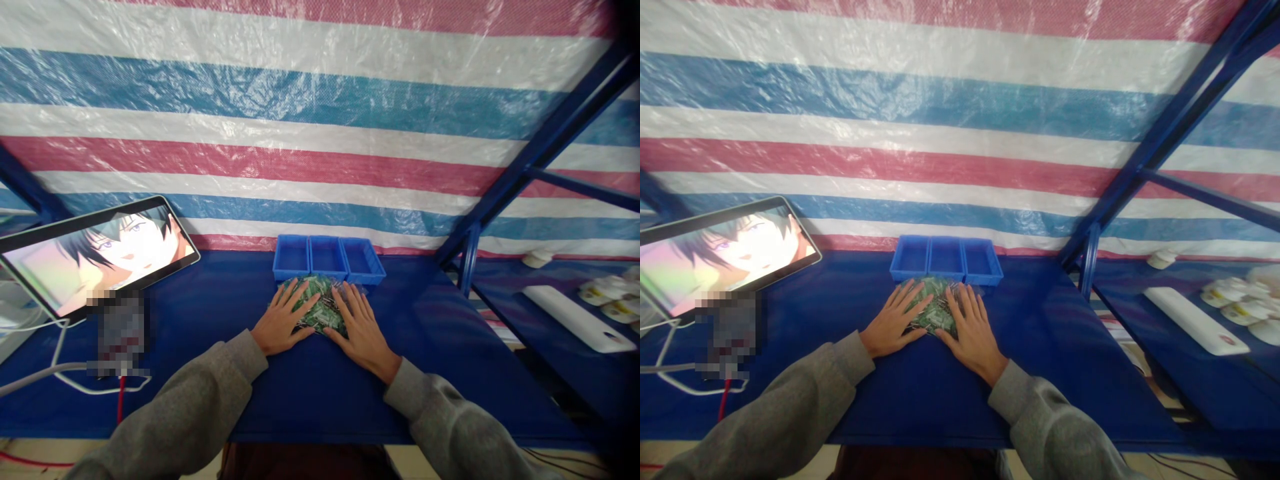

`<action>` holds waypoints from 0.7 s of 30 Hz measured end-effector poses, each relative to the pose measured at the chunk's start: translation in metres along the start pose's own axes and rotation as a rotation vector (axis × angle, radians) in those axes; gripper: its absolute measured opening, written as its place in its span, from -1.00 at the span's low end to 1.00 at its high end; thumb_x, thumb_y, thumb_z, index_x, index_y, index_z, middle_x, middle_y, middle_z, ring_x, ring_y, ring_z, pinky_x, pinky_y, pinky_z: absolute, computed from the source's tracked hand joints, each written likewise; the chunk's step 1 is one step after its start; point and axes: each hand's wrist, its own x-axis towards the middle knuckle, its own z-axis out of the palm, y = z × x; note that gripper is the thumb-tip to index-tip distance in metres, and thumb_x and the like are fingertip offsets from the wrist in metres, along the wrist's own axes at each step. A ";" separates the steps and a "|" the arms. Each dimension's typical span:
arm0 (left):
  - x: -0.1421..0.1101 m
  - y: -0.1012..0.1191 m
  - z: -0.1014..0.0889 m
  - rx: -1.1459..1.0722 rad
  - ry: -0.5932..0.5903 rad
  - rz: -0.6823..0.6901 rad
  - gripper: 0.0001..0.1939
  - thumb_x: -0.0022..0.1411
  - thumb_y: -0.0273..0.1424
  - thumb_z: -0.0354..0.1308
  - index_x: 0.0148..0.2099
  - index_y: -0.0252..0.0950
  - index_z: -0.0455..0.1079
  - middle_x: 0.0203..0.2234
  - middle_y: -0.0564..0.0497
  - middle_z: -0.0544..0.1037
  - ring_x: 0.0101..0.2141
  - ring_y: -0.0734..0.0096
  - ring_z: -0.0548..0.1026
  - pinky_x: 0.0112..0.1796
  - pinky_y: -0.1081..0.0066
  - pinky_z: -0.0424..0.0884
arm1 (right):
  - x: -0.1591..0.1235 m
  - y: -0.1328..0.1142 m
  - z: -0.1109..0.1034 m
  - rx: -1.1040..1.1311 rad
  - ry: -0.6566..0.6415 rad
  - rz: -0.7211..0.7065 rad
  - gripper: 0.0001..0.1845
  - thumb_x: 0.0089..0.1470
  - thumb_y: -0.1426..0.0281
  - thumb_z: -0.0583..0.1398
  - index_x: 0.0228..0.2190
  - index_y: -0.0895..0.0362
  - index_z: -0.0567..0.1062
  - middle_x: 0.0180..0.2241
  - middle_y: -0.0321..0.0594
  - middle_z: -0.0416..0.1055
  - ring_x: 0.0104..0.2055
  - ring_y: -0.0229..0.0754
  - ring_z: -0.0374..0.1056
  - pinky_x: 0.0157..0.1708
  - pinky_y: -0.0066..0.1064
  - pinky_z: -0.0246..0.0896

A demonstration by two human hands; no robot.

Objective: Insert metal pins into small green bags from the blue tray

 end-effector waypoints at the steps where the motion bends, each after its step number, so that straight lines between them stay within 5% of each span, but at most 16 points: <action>1: 0.000 0.000 0.000 -0.001 0.004 0.003 -0.30 0.21 -0.08 -0.04 0.30 -0.14 -0.20 0.27 -0.03 -0.16 0.24 0.01 -0.22 0.16 -0.03 -0.13 | 0.000 0.000 0.000 0.003 0.002 -0.006 -0.18 0.08 0.00 -0.01 0.24 0.11 -0.14 0.28 -0.14 -0.36 0.29 0.07 -0.42 0.19 -0.02 -0.28; 21: -0.001 -0.001 -0.001 -0.037 0.017 0.029 -0.16 0.08 0.02 0.06 0.29 -0.19 -0.16 0.25 -0.12 -0.08 0.23 -0.04 -0.17 0.16 -0.06 -0.15 | -0.002 0.000 -0.002 0.046 0.047 -0.059 -0.18 0.05 0.02 0.04 0.23 0.09 -0.08 0.28 -0.11 -0.28 0.29 0.08 -0.37 0.18 0.03 -0.29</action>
